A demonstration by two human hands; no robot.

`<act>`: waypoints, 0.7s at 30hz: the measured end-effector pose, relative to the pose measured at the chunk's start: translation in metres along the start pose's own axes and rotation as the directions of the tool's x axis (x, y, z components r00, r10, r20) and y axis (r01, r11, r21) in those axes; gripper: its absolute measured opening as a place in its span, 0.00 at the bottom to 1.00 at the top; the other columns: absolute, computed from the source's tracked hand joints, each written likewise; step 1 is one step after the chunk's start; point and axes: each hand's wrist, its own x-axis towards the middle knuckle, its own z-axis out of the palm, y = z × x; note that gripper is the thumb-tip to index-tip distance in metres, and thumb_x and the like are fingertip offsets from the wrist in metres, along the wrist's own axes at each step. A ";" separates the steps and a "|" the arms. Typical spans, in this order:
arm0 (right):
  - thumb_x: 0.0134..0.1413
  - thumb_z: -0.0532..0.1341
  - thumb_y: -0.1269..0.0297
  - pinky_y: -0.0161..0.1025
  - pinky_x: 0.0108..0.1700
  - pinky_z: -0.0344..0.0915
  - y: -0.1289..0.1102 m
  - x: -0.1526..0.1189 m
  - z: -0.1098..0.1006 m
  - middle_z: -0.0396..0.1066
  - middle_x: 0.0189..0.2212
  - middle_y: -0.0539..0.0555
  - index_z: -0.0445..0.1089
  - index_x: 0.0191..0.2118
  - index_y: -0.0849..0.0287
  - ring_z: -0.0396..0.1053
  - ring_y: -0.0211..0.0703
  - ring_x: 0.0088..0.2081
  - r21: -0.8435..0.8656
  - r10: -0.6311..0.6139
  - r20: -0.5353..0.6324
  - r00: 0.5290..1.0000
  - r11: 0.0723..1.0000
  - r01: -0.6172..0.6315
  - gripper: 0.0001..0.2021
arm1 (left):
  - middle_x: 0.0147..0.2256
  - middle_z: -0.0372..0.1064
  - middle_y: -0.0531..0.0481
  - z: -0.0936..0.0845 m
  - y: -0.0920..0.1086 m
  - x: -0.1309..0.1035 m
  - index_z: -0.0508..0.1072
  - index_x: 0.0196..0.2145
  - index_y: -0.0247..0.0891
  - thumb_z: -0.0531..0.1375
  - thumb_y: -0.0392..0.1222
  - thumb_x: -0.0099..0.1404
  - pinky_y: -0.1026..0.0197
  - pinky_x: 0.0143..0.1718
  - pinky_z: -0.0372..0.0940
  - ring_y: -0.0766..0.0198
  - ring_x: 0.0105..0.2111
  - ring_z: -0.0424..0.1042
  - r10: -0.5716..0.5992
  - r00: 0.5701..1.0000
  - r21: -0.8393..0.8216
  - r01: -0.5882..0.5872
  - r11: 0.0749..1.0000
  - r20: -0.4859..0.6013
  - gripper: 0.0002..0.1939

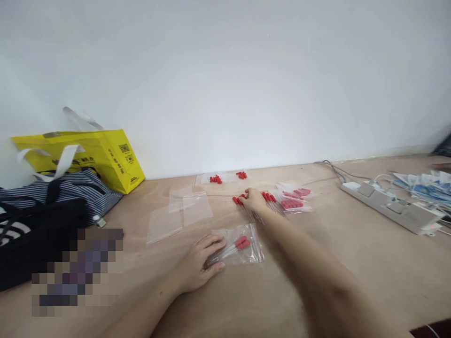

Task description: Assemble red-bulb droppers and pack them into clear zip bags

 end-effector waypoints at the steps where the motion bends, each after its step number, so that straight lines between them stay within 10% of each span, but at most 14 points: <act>1: 0.43 0.59 0.62 0.37 0.38 0.59 -0.002 0.002 0.003 0.69 0.38 0.60 0.67 0.37 0.63 0.67 0.46 0.39 -0.005 0.014 0.006 1.000 1.000 -0.014 0.14 | 0.53 0.58 0.45 0.000 0.000 0.000 0.61 0.52 0.43 0.53 0.48 0.60 0.47 0.54 0.52 0.54 0.53 0.56 0.002 1.000 0.003 -0.002 1.000 0.000 0.22; 12: 0.38 0.60 0.67 0.35 0.35 0.60 0.006 0.007 0.007 0.69 0.34 0.58 0.65 0.37 0.63 0.67 0.43 0.35 0.152 0.093 -0.045 0.995 0.985 -0.086 0.15 | 0.54 0.57 0.44 -0.001 0.000 0.001 0.61 0.52 0.41 0.52 0.49 0.60 0.46 0.54 0.52 0.54 0.53 0.55 -0.011 1.000 0.012 0.011 1.000 0.027 0.22; 21: 0.46 0.54 0.63 0.36 0.37 0.60 0.030 -0.021 -0.027 0.67 0.32 0.52 0.63 0.37 0.60 0.64 0.39 0.34 0.511 0.024 -0.228 0.973 0.854 0.099 0.12 | 0.54 0.56 0.47 0.004 -0.005 -0.002 0.61 0.51 0.45 0.52 0.49 0.61 0.46 0.54 0.51 0.54 0.53 0.55 0.000 1.000 0.029 0.000 1.000 0.010 0.21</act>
